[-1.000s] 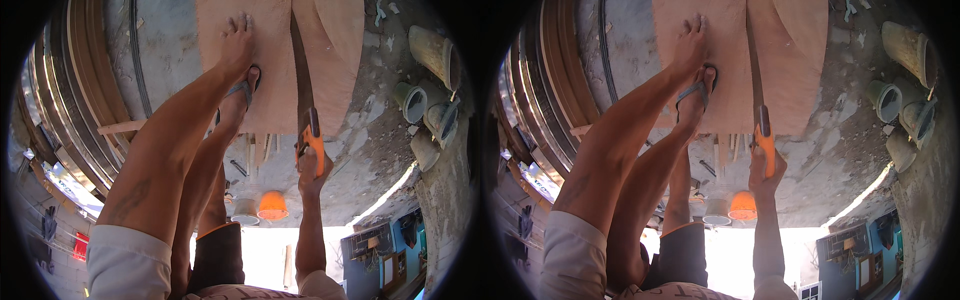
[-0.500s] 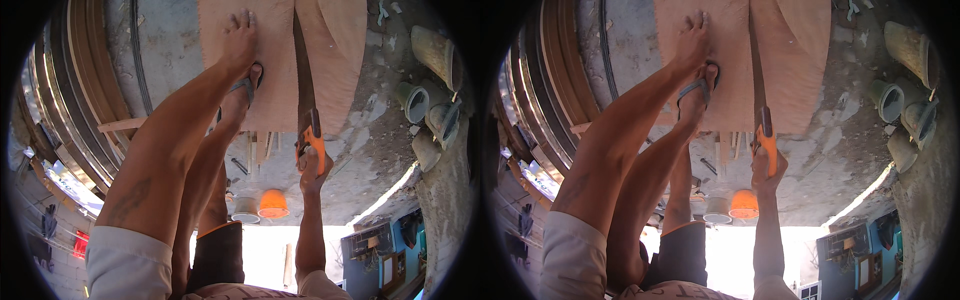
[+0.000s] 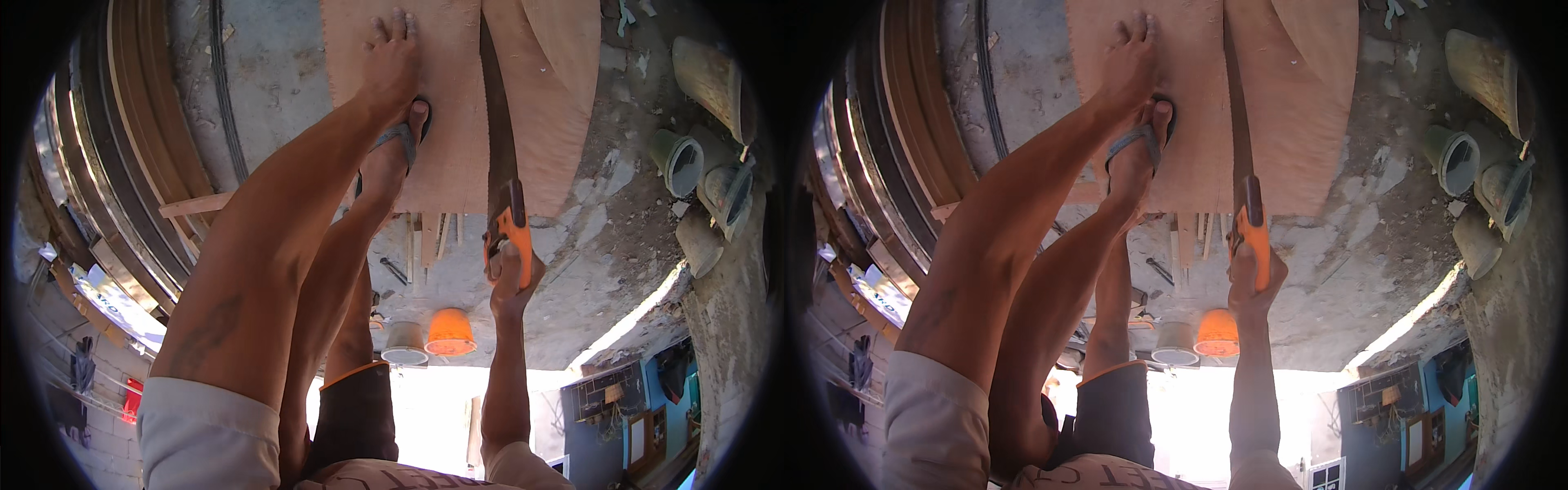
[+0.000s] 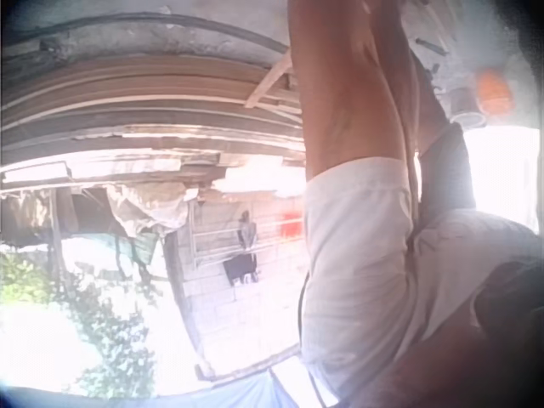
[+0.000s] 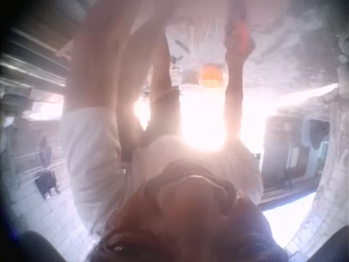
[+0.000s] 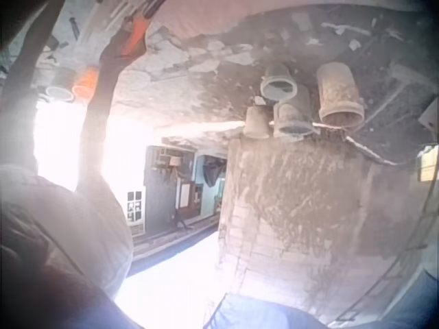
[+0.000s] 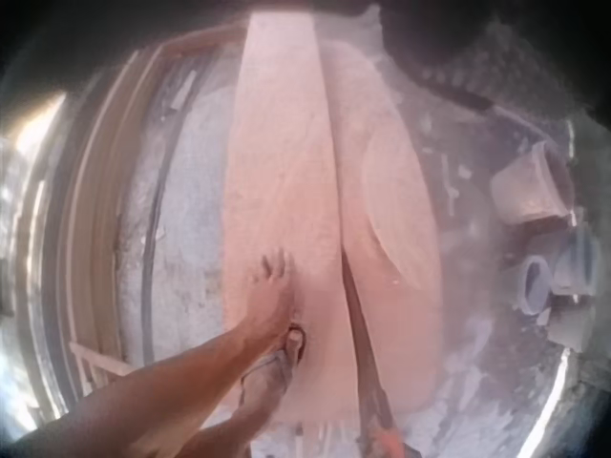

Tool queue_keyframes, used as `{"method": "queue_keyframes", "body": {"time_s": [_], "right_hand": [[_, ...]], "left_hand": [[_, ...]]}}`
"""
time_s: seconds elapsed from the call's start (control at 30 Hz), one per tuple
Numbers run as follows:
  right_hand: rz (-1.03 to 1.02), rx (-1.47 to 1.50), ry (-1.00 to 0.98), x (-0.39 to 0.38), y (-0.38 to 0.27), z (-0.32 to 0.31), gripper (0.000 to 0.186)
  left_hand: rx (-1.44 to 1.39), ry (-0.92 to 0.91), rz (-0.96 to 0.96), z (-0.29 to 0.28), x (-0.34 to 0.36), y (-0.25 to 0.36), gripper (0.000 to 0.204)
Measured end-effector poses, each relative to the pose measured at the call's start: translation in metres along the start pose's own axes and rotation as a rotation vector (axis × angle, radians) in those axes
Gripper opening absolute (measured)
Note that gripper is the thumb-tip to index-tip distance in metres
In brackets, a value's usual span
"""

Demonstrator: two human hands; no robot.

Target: The person uses a hand saw to cut a large sheet of plywood into two pieces. After completing the cut, they pick up a hammer and a nail and drive the nail into a small piece of wood on the floor.

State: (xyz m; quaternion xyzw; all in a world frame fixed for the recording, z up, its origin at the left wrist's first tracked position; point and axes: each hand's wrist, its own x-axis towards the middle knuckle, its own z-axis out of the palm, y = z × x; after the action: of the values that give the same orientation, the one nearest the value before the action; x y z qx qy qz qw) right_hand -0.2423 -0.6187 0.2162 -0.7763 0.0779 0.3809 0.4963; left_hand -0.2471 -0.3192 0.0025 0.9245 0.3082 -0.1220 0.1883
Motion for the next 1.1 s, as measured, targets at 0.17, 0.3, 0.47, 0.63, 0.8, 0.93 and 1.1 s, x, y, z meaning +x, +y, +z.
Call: {"method": "queue_keyframes", "body": {"time_s": [0.17, 0.3, 0.47, 0.63, 0.8, 0.93, 1.1], "right_hand": [[-0.122, -0.002, -0.024, 0.126, -0.005, 0.056, 0.043], [-0.096, -0.086, -0.075, -0.003, 0.031, -0.009, 0.038], [-0.087, -0.045, -0.053, -0.038, 0.055, -0.032, 0.055], [-0.254, 0.022, -0.062, 0.13, 0.017, 0.058, 0.033], [-0.065, -0.084, -0.059, -0.037, 0.065, -0.026, 0.066], [-0.13, -0.037, -0.015, -0.033, 0.085, -0.027, 0.043], [-0.316, 0.083, -0.036, 0.119, 0.062, 0.05, 0.039]], "left_hand": [[0.001, -0.014, 0.027, -0.002, 0.013, 0.007, 0.083], [-0.007, -0.004, 0.002, 0.004, 0.01, -0.007, 0.092], [-0.013, -0.014, -0.006, 0.002, -0.004, -0.005, 0.101], [0.017, 0.038, 0.065, 0.012, 0.014, -0.001, 0.096], [0.03, 0.015, 0.009, 0.021, 0.013, -0.018, 0.083], [0.074, -0.001, 0.028, 0.013, -0.002, -0.008, 0.083], [0.124, -0.004, 0.096, 0.018, 0.018, -0.007, 0.086]]}}
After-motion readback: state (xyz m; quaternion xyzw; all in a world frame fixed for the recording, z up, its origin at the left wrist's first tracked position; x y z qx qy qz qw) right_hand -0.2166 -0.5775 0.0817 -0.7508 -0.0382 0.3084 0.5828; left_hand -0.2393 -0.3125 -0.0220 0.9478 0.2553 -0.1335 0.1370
